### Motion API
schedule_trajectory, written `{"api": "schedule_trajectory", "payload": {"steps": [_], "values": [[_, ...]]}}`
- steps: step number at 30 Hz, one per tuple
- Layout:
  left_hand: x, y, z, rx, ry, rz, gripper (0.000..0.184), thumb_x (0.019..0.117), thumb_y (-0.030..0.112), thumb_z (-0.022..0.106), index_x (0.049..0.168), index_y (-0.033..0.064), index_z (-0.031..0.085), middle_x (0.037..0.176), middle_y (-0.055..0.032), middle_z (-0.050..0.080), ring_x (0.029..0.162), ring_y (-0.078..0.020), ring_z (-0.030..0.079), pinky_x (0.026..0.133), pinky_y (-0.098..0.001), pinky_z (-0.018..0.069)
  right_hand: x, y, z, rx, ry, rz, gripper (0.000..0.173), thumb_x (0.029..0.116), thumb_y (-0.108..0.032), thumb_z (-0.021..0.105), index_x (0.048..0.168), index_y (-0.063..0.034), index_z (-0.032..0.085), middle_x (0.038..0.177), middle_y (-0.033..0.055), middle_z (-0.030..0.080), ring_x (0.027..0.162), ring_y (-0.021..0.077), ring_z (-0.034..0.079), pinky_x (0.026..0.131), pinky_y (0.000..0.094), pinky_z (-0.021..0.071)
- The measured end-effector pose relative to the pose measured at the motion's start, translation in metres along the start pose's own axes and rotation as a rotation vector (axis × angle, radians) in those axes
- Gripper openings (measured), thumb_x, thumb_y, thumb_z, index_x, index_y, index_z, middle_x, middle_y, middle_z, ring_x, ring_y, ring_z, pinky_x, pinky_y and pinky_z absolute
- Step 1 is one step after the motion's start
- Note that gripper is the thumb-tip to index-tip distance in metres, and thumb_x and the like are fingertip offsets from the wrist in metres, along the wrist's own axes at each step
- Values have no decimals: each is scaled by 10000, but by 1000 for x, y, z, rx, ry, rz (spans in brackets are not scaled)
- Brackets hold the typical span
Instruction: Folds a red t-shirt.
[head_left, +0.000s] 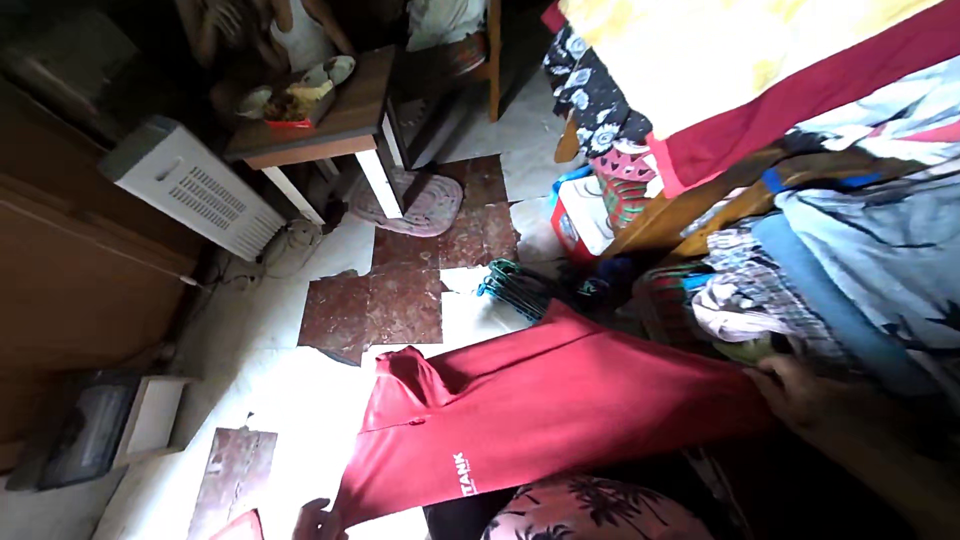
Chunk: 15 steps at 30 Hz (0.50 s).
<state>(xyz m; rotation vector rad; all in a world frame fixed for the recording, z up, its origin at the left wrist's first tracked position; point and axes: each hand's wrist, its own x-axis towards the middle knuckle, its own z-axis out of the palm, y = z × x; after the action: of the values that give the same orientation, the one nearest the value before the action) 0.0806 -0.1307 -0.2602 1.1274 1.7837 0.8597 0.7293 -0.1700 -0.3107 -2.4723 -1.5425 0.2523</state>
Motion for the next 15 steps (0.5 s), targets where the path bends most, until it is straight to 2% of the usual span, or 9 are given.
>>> {"api": "schedule_trajectory", "payload": {"steps": [2,4,6,7,8,9,11,13,15], "values": [[-1,-12,13,41,-15,-112,197,961,15,576,1126,-90,548,738,-21,625,566,-48,610,549,-232,553,-4,-12,3,-65,-126,97,433,1089,-267,459,1299,85,596,1261,421,577,1153,637,564,917,785,420],[9,-42,35,78,-61,-239,248,1002,86,612,1155,-106,575,802,-101,653,603,-90,609,573,-267,540,-7,-27,14,-116,-257,112,438,1101,-228,417,1368,96,543,1349,419,527,1272,616,492,1013,762,372],[31,-71,54,121,-138,-275,288,1002,150,644,1168,-83,606,870,-138,696,704,-142,657,665,-323,565,8,-39,27,-189,-342,-6,353,1060,-136,491,1325,86,562,1230,401,598,1156,594,583,911,738,456],[45,-75,60,156,-175,-262,306,997,172,654,1183,-69,625,943,-161,711,810,-187,676,764,-377,567,22,-47,33,-140,-237,-106,311,1020,-113,542,1250,87,605,1121,387,641,1047,585,635,826,730,492],[59,-74,66,184,-192,-231,314,997,189,648,1194,-56,642,1016,-182,709,917,-233,674,863,-431,548,41,-64,35,-22,-122,-184,295,997,-89,569,1215,99,628,1081,390,652,1008,595,644,812,744,488],[73,-65,73,177,-170,-188,308,1007,191,628,1196,-50,654,1081,-197,702,1006,-264,669,936,-465,530,59,-93,29,86,-50,-240,290,1012,-102,569,1209,103,630,1103,389,649,1033,596,635,853,747,476],[101,-33,91,93,-49,-84,307,1034,184,565,1191,-64,656,1121,-219,691,1051,-289,663,952,-483,531,86,-167,12,237,-27,-346,297,1030,-138,549,1198,85,648,1181,347,647,1139,534,617,977,686,462],[132,-1,111,23,51,15,314,1061,173,513,1181,-82,652,1088,-223,690,1006,-278,670,917,-460,546,102,-240,12,334,-196,-482,292,1038,-162,542,1193,54,665,1190,287,667,1152,448,638,1018,618,475],[160,28,127,14,28,25,341,1087,181,467,1202,-87,645,1106,-235,685,1015,-288,669,932,-459,535,108,-305,25,407,-471,-600,286,1039,-144,543,1212,37,681,1220,253,672,1183,386,634,1067,547,460]]}}
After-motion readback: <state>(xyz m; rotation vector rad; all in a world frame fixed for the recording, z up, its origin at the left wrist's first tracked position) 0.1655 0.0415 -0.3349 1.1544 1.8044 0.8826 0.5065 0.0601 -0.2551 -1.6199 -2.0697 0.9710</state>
